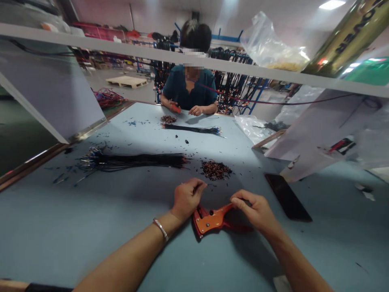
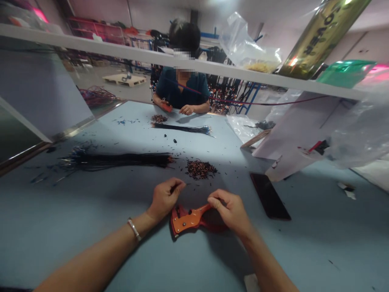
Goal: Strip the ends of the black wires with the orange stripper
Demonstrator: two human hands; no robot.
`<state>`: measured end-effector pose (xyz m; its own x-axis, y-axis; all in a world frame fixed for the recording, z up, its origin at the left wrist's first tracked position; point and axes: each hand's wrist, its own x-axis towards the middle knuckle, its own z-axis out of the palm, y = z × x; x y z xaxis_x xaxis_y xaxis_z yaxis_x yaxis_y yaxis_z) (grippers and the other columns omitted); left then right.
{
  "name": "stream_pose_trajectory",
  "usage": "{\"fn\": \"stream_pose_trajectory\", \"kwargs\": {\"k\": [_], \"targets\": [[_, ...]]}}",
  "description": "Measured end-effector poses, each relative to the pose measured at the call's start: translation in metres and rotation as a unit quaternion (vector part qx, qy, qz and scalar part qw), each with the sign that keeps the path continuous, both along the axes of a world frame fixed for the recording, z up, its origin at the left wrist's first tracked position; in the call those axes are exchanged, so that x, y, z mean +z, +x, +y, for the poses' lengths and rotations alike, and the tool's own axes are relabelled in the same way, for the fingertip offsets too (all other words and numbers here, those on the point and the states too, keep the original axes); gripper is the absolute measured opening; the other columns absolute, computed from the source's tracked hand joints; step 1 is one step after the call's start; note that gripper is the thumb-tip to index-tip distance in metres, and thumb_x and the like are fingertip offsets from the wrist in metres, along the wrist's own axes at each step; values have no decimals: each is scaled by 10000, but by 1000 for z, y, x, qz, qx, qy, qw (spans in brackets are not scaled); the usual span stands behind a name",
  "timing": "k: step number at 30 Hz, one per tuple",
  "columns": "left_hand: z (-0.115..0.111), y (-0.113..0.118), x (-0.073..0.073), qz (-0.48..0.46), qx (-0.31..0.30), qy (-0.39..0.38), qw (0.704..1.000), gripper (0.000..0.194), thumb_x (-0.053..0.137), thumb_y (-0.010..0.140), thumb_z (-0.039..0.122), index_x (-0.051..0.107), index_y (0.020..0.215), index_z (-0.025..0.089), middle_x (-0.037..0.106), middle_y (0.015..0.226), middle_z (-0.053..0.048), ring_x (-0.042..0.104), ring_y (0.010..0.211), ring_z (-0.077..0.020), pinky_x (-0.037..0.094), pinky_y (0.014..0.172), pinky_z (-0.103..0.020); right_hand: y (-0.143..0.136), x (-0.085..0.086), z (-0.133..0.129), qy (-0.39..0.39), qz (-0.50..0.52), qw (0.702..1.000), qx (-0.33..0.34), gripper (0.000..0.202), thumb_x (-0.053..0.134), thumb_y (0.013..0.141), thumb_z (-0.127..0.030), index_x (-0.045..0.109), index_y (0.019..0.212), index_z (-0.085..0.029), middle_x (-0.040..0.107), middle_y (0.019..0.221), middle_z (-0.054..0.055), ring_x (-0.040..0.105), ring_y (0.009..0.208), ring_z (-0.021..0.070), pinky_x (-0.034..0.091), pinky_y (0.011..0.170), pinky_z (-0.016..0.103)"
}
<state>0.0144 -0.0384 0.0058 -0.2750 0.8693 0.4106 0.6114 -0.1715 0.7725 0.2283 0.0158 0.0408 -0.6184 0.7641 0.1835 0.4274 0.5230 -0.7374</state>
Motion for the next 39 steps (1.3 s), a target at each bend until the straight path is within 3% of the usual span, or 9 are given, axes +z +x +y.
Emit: {"fn": "stream_pose_trajectory", "kwargs": {"k": [3,6,11,17,20,24,28,35,39], "targets": [[3,-3,0,-32,76,-13,996,199,550,892,303,670,784,188,676,690,2,590,626,-119,398,604,-216,5,12,-1,9,-67,992,110,232,571,883,-391,665,963,-194,689,922,57,624,861,211,464,777,304],[2,-3,2,-25,90,-21,995,204,533,900,316,665,807,192,678,720,2,596,652,-123,394,615,-219,6,19,-6,33,-172,963,206,524,755,740,-382,594,1217,-235,623,1169,87,569,1042,270,436,898,377],[2,-2,1,-22,86,-22,996,188,490,908,269,659,862,200,691,790,-7,613,704,-129,411,657,-226,6,8,-13,93,-261,943,184,617,710,695,-142,542,1276,-264,586,1195,81,523,1047,281,403,926,443],[5,-5,-1,-64,97,-17,993,157,502,877,250,646,883,189,677,768,-6,581,649,-122,408,619,-224,2,0,-12,73,-197,959,190,521,603,647,-121,597,1165,-173,605,1092,115,554,969,268,462,843,411],[7,-6,-2,-90,106,-12,990,140,506,863,233,635,851,181,649,704,7,555,606,-112,403,590,-216,5,3,-7,10,-116,981,154,442,623,656,-199,628,1097,-171,631,1086,128,590,968,280,481,848,414],[7,-4,-2,-105,98,-10,990,118,518,839,191,634,840,174,643,693,9,551,596,-108,406,573,-209,18,0,1,-166,42,982,76,474,699,685,-379,638,1122,-205,669,1099,118,627,1003,323,485,889,446],[6,0,-2,-97,92,14,991,111,528,835,174,639,835,179,656,737,-1,566,629,-111,427,598,-212,24,-11,-3,-268,250,930,24,518,650,690,-520,656,1108,-215,670,1068,139,631,974,355,505,847,490],[3,3,0,-47,85,21,995,116,531,848,167,645,837,181,652,734,-4,555,608,-109,414,595,-217,-5,-17,-28,-496,342,797,44,457,676,647,-379,695,1079,-228,593,839,90,580,720,228,542,689,403],[1,5,0,-23,80,22,996,116,532,854,166,646,847,185,663,757,-7,573,632,-113,416,607,-220,-11,-26,-29,-510,311,801,47,446,672,664,-342,678,1097,-232,598,860,84,598,758,233,536,746,428]]}}
